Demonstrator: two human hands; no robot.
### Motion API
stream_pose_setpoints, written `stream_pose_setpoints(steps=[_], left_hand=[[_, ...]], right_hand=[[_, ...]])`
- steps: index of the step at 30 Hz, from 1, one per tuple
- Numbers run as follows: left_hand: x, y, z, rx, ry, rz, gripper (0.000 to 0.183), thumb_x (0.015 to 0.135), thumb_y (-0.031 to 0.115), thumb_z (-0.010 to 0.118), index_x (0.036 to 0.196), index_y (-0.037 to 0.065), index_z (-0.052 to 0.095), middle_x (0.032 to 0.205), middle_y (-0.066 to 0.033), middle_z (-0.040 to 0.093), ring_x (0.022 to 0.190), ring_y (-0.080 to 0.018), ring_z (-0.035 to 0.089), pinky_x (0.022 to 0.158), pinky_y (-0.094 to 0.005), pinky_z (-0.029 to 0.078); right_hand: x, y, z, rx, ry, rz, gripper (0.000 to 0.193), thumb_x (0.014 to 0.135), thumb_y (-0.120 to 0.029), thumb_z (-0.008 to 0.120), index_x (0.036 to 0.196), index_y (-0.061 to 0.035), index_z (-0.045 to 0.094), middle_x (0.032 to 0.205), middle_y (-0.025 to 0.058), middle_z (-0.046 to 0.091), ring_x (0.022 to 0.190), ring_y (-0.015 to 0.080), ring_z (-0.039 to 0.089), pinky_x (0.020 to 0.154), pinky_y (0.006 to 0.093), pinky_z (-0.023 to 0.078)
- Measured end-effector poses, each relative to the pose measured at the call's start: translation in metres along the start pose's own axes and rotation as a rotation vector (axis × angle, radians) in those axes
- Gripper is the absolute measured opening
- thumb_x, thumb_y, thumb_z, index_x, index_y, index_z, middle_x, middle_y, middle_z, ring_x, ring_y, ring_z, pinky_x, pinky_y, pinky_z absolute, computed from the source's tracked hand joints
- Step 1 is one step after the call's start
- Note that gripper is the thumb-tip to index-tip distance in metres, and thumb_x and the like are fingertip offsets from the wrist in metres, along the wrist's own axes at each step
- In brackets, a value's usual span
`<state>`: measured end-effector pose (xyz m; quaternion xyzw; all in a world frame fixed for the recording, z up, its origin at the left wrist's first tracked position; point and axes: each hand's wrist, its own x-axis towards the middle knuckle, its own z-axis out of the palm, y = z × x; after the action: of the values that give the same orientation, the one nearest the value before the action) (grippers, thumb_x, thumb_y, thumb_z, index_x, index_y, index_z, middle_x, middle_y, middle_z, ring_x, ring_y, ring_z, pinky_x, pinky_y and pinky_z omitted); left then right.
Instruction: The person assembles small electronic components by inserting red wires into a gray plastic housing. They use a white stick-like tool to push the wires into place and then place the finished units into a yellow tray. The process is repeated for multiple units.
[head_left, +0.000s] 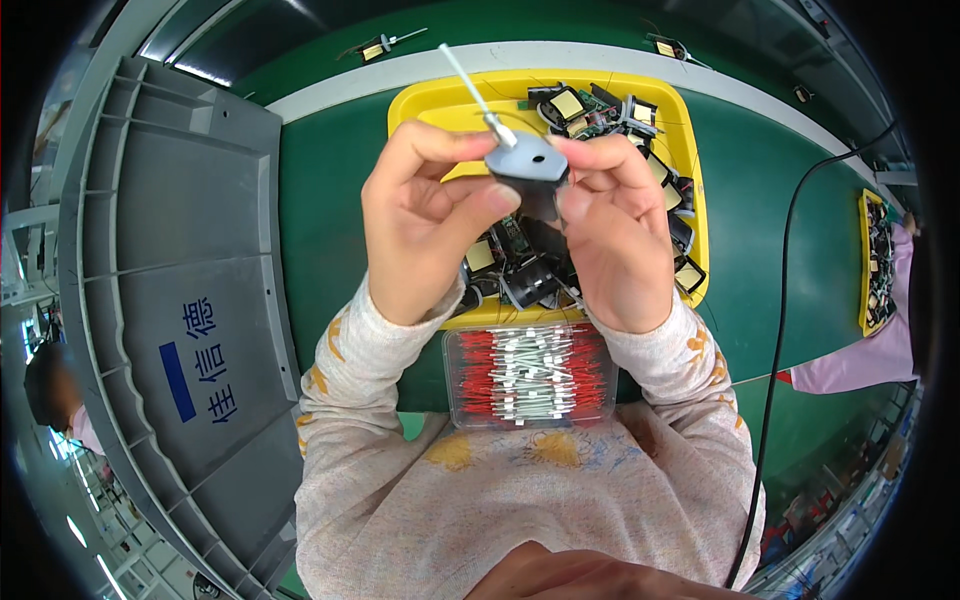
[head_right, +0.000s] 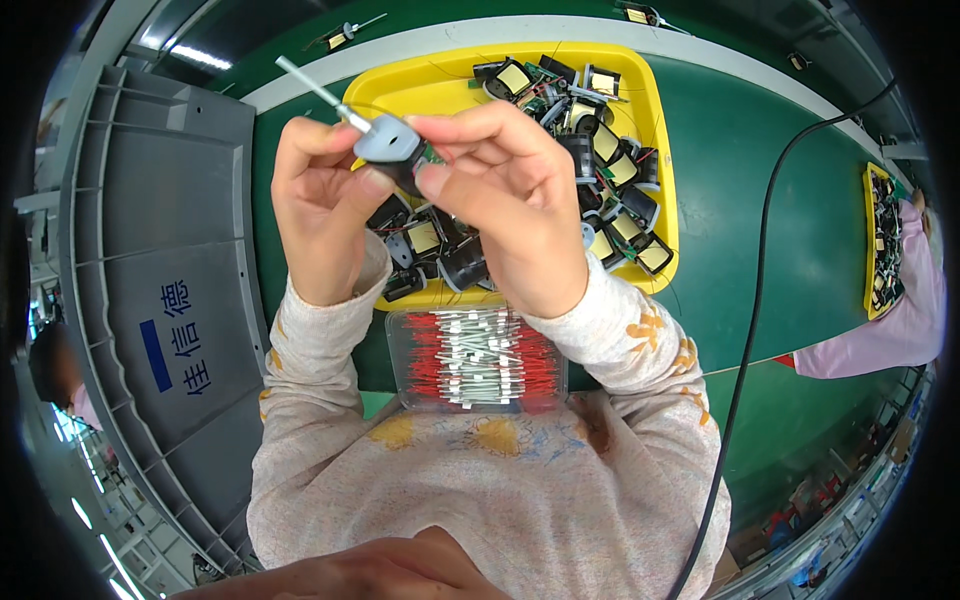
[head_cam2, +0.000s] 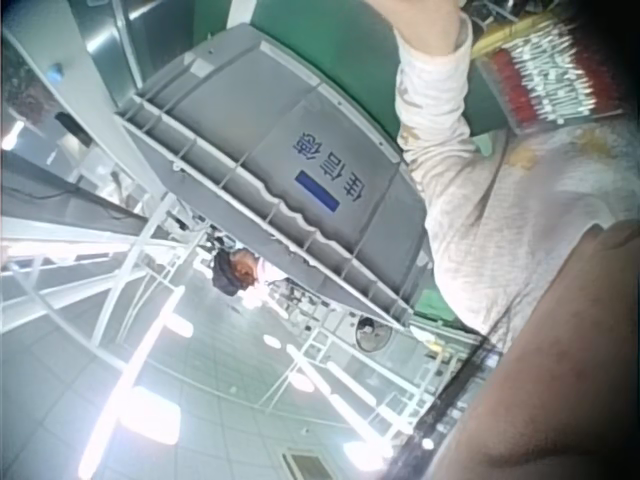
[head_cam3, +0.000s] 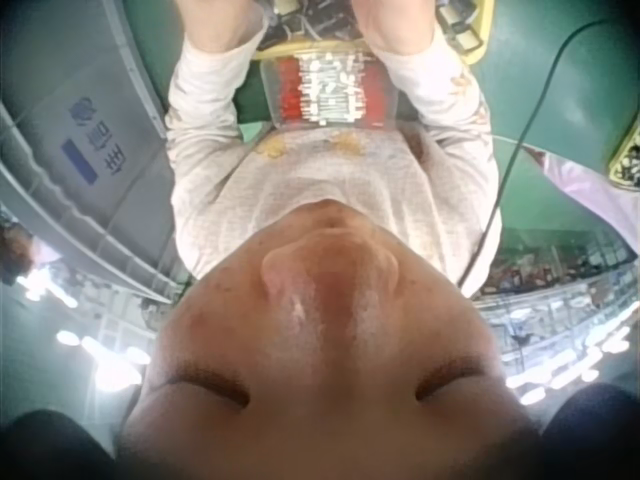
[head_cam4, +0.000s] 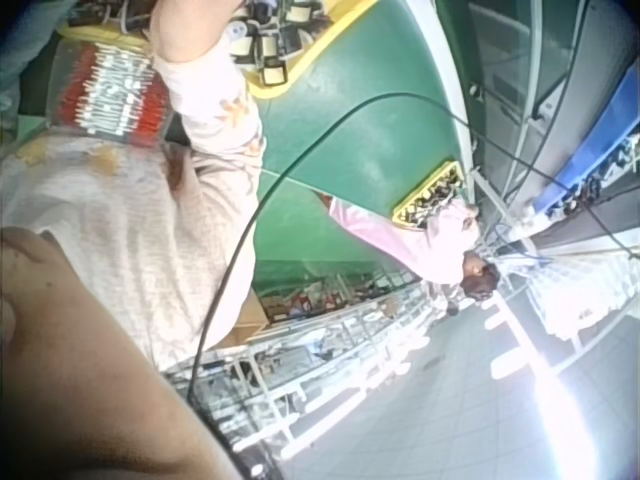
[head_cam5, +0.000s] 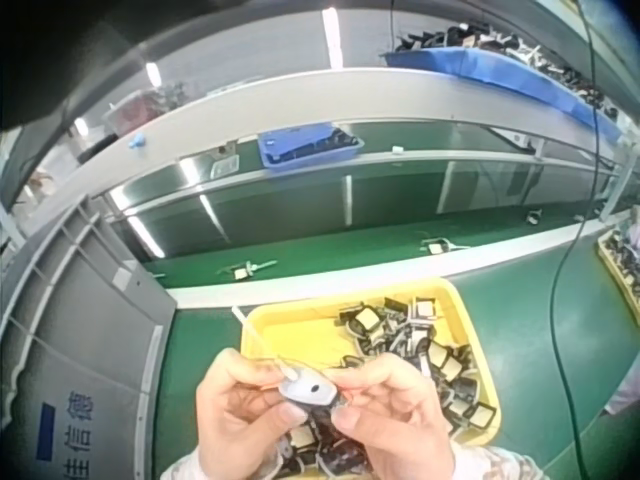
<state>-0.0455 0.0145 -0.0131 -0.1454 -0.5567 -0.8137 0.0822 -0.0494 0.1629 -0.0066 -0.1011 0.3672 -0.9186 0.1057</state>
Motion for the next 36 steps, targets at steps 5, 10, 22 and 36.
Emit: stream_pose_setpoints(steps=[5,10,22,36], left_hand=[[0.063,-0.017,-0.008,-0.043,-0.104,-0.284,0.03,0.075,0.004,0.065,0.101,0.002,0.05,0.1,-0.0097,0.058,0.094,-0.0152,0.055,0.083,-0.027,0.044],[0.174,-0.074,-0.041,0.185,-0.067,-0.649,0.017,0.085,0.004,0.051,0.099,0.012,0.051,0.094,-0.0036,0.061,0.082,-0.0139,0.057,0.075,-0.0288,0.047],[0.212,-0.116,-0.054,1.321,-0.397,-0.294,0.027,0.075,0.017,0.064,0.101,0.009,0.06,0.086,-0.0117,0.064,0.076,-0.025,0.062,0.067,-0.0343,0.048],[0.104,-0.101,-0.019,1.385,-0.772,0.547,0.036,0.057,0.011,0.07,0.092,0.012,0.058,0.1,-0.0062,0.05,0.101,-0.0261,0.044,0.084,-0.0382,0.039]], right_hand=[[0.013,-0.019,-0.004,-0.324,0.129,-0.133,0.04,0.083,-0.009,0.056,0.121,-0.0007,0.047,0.117,0.0102,0.052,0.106,0.0124,0.048,0.09,0.0279,0.038],[0.0,-0.053,-0.024,-0.369,0.332,-0.328,0.048,0.087,-0.02,0.047,0.129,0.0006,0.034,0.131,0.0159,0.037,0.119,0.0233,0.037,0.096,0.0407,0.035],[-0.036,-0.073,-0.045,-0.344,0.43,-0.315,0.053,0.085,-0.016,0.046,0.131,0.0029,0.028,0.129,0.022,0.036,0.122,0.0266,0.034,0.1,0.0461,0.03],[-0.078,-0.067,-0.042,-0.455,0.303,-0.338,0.047,0.082,-0.009,0.049,0.125,0.0045,0.035,0.12,0.0181,0.046,0.11,0.0252,0.046,0.092,0.0424,0.039]])
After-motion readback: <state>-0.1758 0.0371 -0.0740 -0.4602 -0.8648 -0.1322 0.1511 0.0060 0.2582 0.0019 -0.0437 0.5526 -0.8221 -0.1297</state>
